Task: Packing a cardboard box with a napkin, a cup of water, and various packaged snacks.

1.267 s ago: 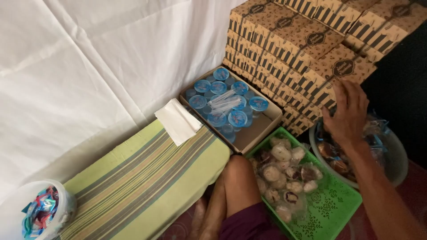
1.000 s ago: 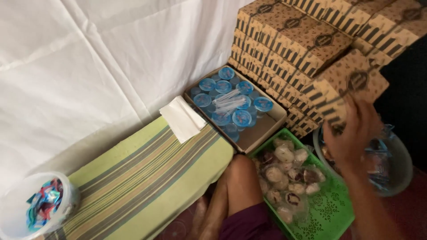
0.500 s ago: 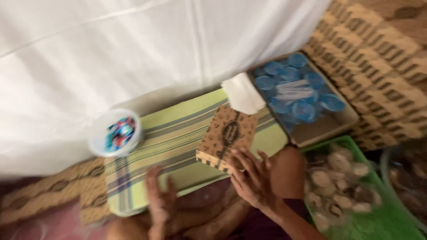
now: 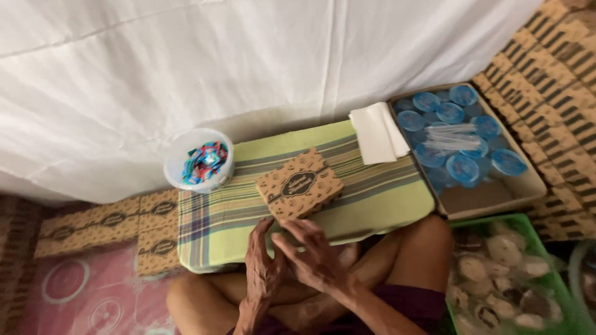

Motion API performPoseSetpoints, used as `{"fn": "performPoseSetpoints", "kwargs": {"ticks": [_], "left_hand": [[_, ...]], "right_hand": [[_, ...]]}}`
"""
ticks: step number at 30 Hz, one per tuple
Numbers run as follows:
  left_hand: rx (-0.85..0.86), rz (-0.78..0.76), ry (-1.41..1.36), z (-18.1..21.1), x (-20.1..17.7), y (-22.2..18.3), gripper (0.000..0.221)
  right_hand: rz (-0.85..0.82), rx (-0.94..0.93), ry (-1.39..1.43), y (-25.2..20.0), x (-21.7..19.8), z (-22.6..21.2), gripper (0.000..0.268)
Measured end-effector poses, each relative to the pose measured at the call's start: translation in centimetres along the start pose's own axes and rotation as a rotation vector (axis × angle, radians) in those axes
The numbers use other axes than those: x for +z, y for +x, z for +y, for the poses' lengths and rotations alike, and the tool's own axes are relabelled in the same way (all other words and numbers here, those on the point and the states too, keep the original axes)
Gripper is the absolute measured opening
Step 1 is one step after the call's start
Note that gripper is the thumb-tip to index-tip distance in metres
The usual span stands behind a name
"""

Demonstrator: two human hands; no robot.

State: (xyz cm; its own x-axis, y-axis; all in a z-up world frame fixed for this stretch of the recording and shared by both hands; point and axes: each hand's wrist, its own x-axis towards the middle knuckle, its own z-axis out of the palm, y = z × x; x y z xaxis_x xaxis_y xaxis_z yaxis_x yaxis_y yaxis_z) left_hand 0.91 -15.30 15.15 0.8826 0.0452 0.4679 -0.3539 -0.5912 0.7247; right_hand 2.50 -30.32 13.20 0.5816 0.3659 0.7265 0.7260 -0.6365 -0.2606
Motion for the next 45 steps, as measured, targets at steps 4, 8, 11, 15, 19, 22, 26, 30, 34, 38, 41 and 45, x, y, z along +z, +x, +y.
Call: {"fn": "performPoseSetpoints", "kwargs": {"ticks": [4,8,11,15,19,22,26,30,34,38,41,45], "left_hand": [[-0.049,0.074,0.016,0.8,-1.5,0.4,0.040],[-0.073,0.079,-0.017,0.9,-1.0,0.2,0.034],[-0.027,0.055,-0.121,1.4,0.0,0.2,0.034],[-0.105,0.060,-0.142,2.8,0.2,0.1,0.045],[-0.247,0.018,-0.296,3.4,-0.4,0.0,0.049],[-0.278,0.003,-0.355,3.4,-0.5,-0.2,0.058],[-0.228,0.020,-0.308,3.3,-0.5,0.1,0.056],[-0.149,0.043,-0.157,2.7,-0.5,0.4,0.059],[-0.167,0.041,-0.238,2.5,-0.5,0.9,0.065],[-0.311,0.037,-0.429,2.3,-1.1,1.1,0.067],[-0.394,0.034,-0.515,2.0,-1.3,1.1,0.063],[-0.421,0.020,-0.536,2.3,-1.6,1.4,0.054]], "right_hand": [[0.176,0.224,0.174,5.3,-5.5,-0.1,0.014],[0.288,0.370,0.088,-1.0,-3.4,5.9,0.068],[0.181,0.552,0.182,-2.6,-2.7,8.1,0.071],[0.133,0.593,0.228,-2.4,-3.8,6.6,0.070],[0.144,0.606,0.225,-3.3,-3.7,6.1,0.067],[0.157,0.576,0.204,-4.5,-2.5,7.1,0.050],[0.165,0.535,0.250,-2.6,-4.0,5.6,0.049],[0.172,0.537,0.247,-2.8,-3.6,5.5,0.046],[0.177,0.519,0.242,-2.6,-3.7,5.2,0.046],[0.153,0.563,0.238,-2.9,-3.4,5.2,0.046],[0.178,0.521,0.199,-3.1,-2.9,5.5,0.048],[0.204,0.580,0.213,-2.4,-3.5,5.1,0.039]]}}
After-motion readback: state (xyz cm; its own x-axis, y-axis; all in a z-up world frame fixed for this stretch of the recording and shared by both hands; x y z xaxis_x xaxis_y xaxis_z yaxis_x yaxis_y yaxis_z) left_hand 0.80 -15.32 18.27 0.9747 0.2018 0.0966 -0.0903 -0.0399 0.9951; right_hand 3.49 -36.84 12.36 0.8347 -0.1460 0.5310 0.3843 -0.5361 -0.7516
